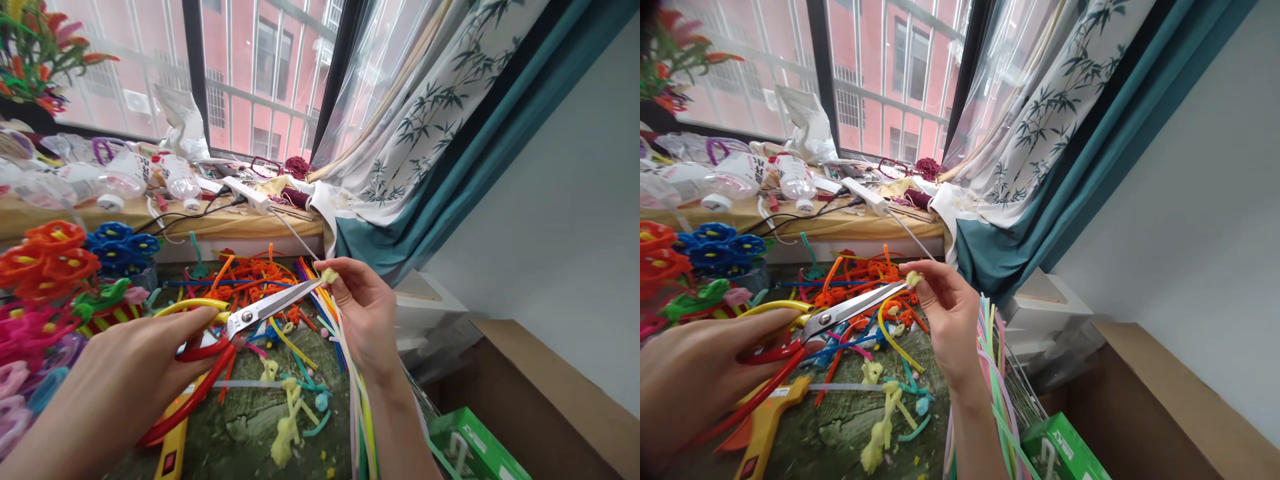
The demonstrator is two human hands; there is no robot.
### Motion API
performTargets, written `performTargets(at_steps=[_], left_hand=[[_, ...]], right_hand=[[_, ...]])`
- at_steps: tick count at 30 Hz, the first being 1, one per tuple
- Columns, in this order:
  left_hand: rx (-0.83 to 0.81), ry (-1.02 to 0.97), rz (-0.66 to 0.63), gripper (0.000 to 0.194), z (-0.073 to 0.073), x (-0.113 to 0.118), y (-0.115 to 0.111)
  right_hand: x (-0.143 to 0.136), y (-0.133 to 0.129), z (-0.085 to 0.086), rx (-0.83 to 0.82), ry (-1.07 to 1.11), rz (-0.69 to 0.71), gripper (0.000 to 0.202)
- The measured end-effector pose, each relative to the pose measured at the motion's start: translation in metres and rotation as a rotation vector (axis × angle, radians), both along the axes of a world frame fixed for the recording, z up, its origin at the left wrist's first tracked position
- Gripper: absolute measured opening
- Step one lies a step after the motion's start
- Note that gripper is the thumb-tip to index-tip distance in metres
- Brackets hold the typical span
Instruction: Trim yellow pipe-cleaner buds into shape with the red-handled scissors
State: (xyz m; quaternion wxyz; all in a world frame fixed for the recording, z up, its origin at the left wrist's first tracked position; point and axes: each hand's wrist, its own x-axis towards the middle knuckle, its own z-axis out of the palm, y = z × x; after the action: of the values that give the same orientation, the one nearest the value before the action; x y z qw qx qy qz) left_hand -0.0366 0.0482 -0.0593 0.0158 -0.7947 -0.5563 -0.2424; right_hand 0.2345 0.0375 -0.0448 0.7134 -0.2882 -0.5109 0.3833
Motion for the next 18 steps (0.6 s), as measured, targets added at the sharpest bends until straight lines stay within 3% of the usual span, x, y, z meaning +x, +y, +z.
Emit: performTargets(at_steps=[4,12,18], left_hand=[[0.036,0.038,-0.021,0.045,0.001,-0.001,0.0],[-0.084,0.016,0.023,0.05,0.011,0.004,-0.004],[-0.11,-0.016,0.011,0.043,0.012,0.007,-0.002]], right_hand=[[0.0,-0.001,0.001,0.002,-0.003,0.008,0.012],[0.0,-0.002,0.002,0.02,-0.005,-0.007,0.011],[-0.001,-0.003,0.002,0.021,0.021,-0.006,0.011]])
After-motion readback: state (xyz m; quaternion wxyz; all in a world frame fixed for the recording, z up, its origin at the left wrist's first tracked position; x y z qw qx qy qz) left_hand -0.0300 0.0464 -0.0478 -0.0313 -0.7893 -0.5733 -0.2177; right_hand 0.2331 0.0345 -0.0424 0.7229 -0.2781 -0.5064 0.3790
